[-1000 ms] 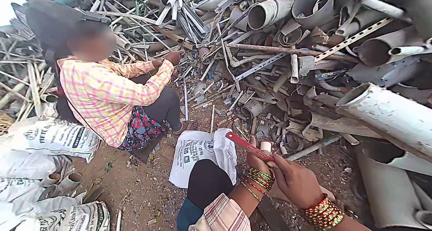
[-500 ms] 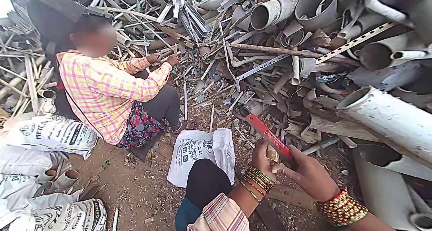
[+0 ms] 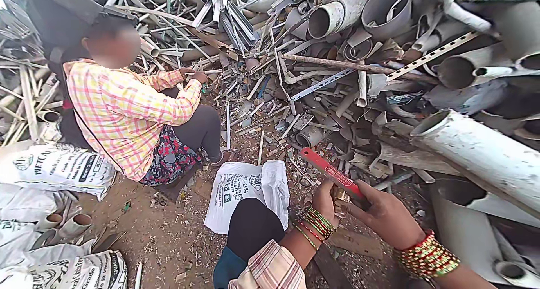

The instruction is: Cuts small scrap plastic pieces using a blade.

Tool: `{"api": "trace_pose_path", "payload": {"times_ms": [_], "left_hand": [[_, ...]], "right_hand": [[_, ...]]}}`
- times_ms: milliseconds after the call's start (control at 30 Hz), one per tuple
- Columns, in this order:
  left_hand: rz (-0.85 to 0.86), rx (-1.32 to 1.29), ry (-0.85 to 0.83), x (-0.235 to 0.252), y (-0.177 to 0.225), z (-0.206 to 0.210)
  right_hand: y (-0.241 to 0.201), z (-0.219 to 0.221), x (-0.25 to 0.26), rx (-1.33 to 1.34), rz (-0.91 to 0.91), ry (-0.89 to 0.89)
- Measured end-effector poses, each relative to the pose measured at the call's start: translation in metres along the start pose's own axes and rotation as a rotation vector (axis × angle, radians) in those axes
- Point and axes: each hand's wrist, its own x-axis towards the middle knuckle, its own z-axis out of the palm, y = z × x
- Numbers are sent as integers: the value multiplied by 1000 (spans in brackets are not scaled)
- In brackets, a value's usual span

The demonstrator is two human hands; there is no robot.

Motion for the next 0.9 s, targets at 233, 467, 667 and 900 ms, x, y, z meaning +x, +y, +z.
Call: {"api": "trace_pose_path", "payload": {"times_ms": [233, 467, 667, 900], "left_hand": [[61, -29, 85, 6, -7, -2], [74, -14, 113, 3, -2, 1], [190, 171, 91, -5, 0, 0], [96, -49, 221, -1, 1, 2]], "right_hand": [[4, 8, -3, 98, -4, -51], [3, 15, -2, -63, 14, 55], [-1, 14, -2, -41, 47, 40], [-8, 21, -9, -56, 151, -24]]}}
